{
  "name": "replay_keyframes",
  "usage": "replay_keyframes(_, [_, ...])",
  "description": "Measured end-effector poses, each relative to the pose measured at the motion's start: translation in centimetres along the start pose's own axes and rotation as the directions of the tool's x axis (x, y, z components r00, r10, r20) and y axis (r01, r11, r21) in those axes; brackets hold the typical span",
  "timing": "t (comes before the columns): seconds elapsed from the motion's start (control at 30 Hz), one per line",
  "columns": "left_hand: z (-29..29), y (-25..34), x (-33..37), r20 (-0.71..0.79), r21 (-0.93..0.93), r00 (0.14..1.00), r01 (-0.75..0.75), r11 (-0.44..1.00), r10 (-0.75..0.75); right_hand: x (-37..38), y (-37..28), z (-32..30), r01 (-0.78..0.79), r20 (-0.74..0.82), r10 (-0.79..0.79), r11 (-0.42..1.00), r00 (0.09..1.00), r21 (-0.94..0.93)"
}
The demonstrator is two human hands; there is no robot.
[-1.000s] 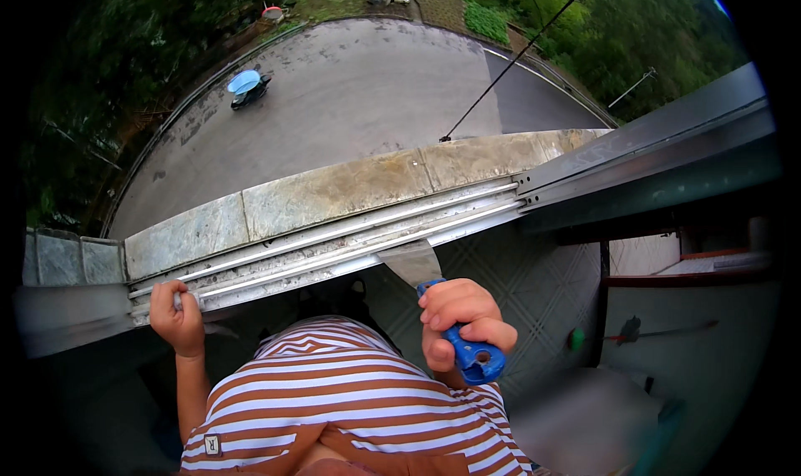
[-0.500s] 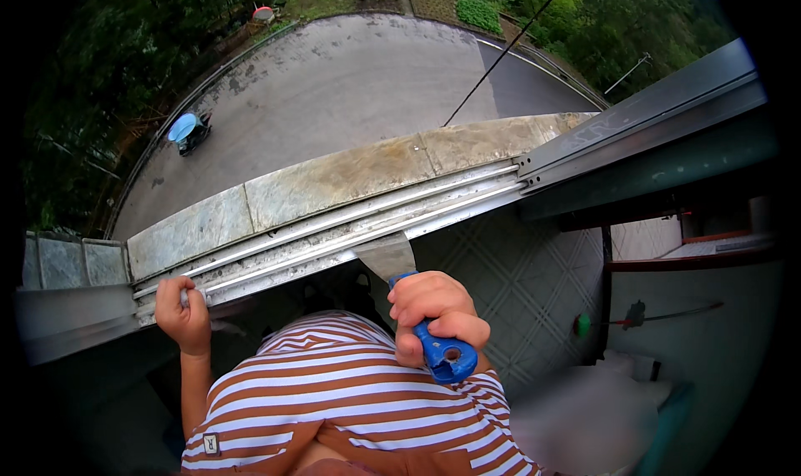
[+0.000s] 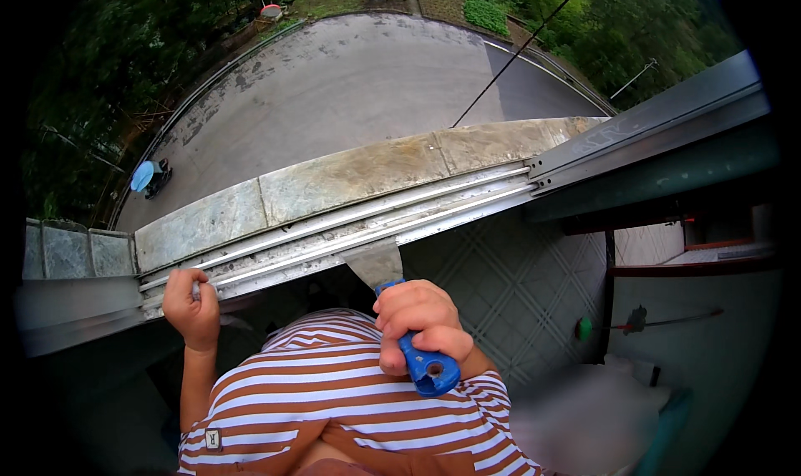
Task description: The person uses a blue-handled scraper to remove debris from a metal window sill. They repeatedly scrape along the length of the sill and occasionally wipe the area with a white cloth.
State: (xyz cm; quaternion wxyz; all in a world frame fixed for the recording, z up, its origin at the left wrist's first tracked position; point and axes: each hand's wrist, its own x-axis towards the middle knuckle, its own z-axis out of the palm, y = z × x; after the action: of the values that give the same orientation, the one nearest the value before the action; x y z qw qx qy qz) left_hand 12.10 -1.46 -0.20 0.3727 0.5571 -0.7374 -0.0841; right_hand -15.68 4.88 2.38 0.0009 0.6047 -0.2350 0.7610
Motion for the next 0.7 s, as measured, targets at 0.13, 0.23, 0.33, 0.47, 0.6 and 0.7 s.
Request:
replay_keyframes(0.13, [0.1, 0.2, 0.2, -0.031, 0.005, 0.999, -0.019, 1.0, 0.02, 0.9, 0.1, 0.1, -0.133, 0.037, 0.134, 0.991, 0.99, -0.01])
replay_keyframes(0.23, [0.1, 0.2, 0.3, -0.05, 0.002, 0.999, -0.02, 1.0, 0.02, 1.4, 0.5, 0.4, -0.229, 0.019, 0.228, 0.97, 0.973, 0.077])
replay_keyframes(0.33, [0.0, 0.4, 0.4, -0.035, -0.002, 0.999, 0.0, 1.0, 0.0, 2.1, 0.5, 0.6, -0.3, -0.008, 0.301, 0.953, 0.954, 0.05])
replay_keyframes(0.47, [-0.2, 0.3, 0.2, -0.001, -0.007, 1.0, 0.027, 1.0, -0.027, 4.0, 1.7, 2.1, -0.438, -0.02, 0.437, 0.898, 0.899, -0.034])
replay_keyframes(0.6, [-0.2, 0.4, 0.2, -0.022, -0.005, 0.999, 0.024, 1.0, -0.024, 4.8, 4.2, 3.4, -0.514, -0.075, 0.509, 0.853, 0.858, -0.088])
replay_keyframes(0.7, [-0.1, 0.3, 0.2, -0.039, -0.007, 0.999, 0.015, 1.0, -0.016, 5.6, 5.6, 4.6, -0.612, -0.171, 0.59, 0.777, 0.789, -0.148])
